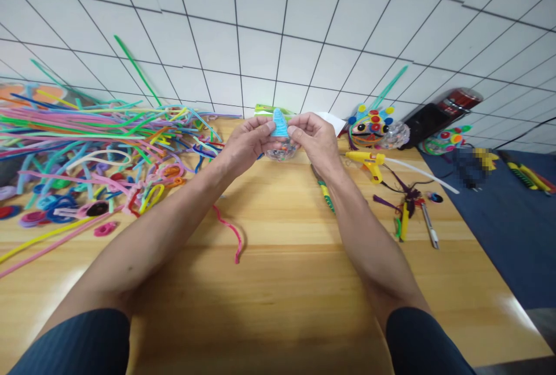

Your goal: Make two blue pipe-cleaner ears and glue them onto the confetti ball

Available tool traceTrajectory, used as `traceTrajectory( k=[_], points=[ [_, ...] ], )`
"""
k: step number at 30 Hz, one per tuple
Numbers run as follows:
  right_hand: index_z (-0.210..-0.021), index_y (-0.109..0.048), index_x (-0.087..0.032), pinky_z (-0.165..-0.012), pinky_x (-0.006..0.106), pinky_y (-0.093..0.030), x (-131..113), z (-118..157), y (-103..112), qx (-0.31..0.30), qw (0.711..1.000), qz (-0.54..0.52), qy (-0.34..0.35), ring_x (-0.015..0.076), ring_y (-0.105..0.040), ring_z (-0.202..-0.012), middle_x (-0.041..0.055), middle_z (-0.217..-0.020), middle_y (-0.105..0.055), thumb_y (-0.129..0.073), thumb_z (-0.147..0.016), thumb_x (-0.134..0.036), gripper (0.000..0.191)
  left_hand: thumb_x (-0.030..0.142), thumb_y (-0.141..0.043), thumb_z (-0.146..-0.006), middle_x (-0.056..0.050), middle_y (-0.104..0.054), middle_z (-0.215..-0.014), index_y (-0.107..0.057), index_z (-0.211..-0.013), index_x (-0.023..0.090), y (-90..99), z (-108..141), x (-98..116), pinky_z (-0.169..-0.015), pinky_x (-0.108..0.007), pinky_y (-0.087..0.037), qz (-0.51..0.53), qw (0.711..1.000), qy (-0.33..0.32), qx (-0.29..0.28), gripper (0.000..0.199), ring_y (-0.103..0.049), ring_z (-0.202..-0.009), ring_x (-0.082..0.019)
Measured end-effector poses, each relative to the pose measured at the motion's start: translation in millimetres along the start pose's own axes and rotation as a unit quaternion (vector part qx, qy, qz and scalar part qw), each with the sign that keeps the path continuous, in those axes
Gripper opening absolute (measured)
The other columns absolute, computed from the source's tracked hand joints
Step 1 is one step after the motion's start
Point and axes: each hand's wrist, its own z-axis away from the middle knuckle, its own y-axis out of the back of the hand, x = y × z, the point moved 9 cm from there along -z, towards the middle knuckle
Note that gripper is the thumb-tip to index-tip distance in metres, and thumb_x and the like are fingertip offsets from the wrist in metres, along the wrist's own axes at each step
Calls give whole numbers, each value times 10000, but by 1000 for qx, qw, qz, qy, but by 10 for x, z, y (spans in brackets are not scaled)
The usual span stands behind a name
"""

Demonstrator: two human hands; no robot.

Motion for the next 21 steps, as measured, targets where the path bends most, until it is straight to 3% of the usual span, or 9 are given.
traceTrajectory(
  k=[5, 9, 15, 21],
  points=[
    [-908, -710, -265, -652, 307, -565, 24, -5, 6, 8, 1000, 8, -7, 155, -637, -694, -21, -811, -726, -821, -827, -421, 209, 315, -933, -883, -32, -820, -807, -695, -928, 165, 2, 2, -9, -749, -242, -704, -14, 1000, 9, -1, 285, -856, -802, -194],
    [-940, -696, -263, -649, 307, -553, 38, -8, 2, -1, 1000, 16, -6, 160, -642, -712, -17, -815, -690, -819, -858, -512, 290, 352, -961, -852, -32, -819, -815, -703, -936, 165, 3, 7, 14, -722, -243, -696, -19, 1000, -3, -2, 330, -856, -810, -203],
    [-993, -690, -264, -762, 323, -600, -6, 7, -31, -16, 1000, 3, -2, 188, -698, -858, -7, -873, -716, -874, -804, -565, 401, 354, -1002, -776, -13, -810, -838, -726, -937, 169, 36, 7, 25, -663, -241, -657, -1, 1000, -30, 1, 369, -806, -738, -167],
    [-979, -684, -260, -693, 312, -581, 59, -10, -12, -11, 1000, -11, -24, 162, -674, -735, -28, -816, -711, -877, -785, -497, 362, 446, -967, -816, -7, -750, -780, -727, -887, 192, 43, -3, 14, -576, -229, -578, -11, 999, -34, 0, 357, -723, -664, -141]
  ],
)
